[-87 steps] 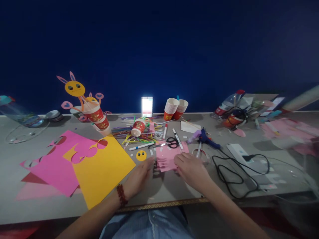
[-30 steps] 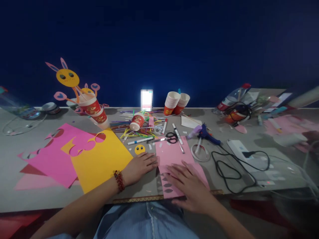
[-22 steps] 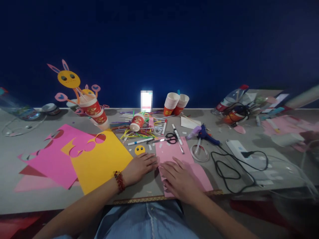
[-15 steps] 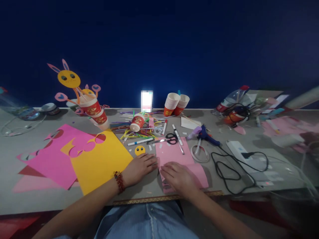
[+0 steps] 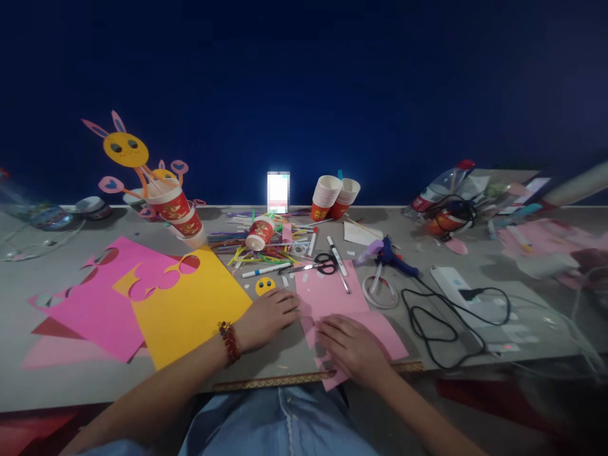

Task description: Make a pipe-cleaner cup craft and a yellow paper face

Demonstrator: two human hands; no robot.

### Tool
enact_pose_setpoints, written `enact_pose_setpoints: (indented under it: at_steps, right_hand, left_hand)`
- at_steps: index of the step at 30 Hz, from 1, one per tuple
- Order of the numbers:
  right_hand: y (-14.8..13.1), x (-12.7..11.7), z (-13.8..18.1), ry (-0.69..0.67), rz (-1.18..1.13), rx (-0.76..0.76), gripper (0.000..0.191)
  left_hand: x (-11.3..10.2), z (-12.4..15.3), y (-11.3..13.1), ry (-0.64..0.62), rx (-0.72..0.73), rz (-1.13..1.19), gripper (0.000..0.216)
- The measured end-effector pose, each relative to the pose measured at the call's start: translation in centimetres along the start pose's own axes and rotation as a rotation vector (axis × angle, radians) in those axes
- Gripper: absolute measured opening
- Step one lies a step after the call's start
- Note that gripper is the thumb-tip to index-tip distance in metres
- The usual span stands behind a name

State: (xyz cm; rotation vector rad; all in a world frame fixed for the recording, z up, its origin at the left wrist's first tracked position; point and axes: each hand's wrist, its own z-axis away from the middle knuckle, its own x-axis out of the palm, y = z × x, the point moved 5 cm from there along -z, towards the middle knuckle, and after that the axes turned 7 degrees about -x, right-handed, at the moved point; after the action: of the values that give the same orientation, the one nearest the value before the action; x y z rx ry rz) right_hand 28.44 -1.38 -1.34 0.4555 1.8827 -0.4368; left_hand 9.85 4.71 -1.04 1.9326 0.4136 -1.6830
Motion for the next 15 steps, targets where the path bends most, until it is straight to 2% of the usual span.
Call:
enact_pose_setpoints:
  at_steps: [4, 6, 11, 15]
  right_hand:
    - [0.0, -1.0, 0.5, 0.042, -0.025, 0.015, 0.033]
    - [0.1, -1.8, 0.8, -0.021, -0.067, 0.014, 0.041]
    - [0.4, -3.3, 2.8, -0.29, -0.121, 0.002, 0.073]
    - [0.3, -3.3, 4.3, -0.283, -0.058, -0.006, 0.074]
  left_hand:
    - [0.0, -1.1, 0.2, 0.003, 0.007, -0.034, 0.029]
    - [0.1, -1.5, 0.2, 0.007, 0.009, -0.04, 0.027]
    - [-0.2, -2.5, 0.0, 0.029, -0.003, -0.026, 0.014]
    - [-0.1, -4.8, 0.1, 0.05, -0.005, -0.022, 0.016]
